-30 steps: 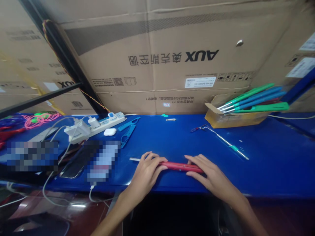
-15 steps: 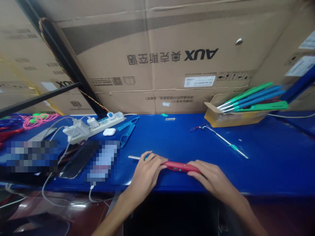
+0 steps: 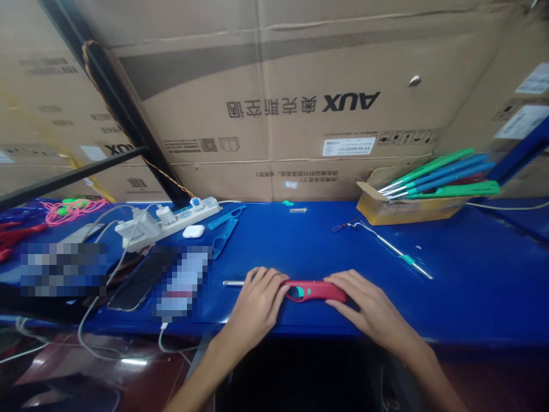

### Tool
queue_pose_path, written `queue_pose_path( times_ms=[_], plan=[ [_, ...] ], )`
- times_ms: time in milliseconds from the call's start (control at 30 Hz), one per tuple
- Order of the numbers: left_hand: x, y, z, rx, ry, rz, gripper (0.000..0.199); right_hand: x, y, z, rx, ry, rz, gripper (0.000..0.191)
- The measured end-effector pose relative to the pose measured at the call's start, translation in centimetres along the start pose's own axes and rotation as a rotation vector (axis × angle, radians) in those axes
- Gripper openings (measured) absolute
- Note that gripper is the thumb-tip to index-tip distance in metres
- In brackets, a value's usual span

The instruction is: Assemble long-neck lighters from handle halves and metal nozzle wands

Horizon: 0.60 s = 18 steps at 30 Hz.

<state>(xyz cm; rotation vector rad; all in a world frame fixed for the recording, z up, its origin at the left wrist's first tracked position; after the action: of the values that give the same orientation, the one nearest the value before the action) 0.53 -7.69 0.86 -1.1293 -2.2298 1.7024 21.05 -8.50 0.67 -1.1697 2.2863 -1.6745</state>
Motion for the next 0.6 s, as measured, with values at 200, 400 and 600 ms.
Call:
queue_pose_path(
  times_ms=[200,400,600],
  plan=[
    [-1.2,0.5,-0.2,0.045,0.114,-0.042,0.045,-0.3,1.1,0.0,0.122,0.051,-0.015,0.029],
    [-1.6,0.7,-0.2,0.073,0.156,0.006,0.032,-0.5,1.4,0.3,0.151,0.047,-0.048,0.036],
    [-1.2,0.9,-0.3,0.093,0.089,0.02,0.031,0.2,1.2,0.3,0.133,0.016,0.028,0.032]
  ],
)
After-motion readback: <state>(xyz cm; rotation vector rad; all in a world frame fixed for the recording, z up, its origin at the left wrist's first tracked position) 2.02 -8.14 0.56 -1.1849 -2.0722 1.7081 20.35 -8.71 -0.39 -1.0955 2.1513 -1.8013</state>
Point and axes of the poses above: each hand's wrist, its own z-axis away from the middle knuckle, its own y-axis out of the palm, x = y × z, the point moved 7 cm from there along -z, towards the middle knuckle, and after that the axes turned 1 degree about y, right-handed, at the moved point
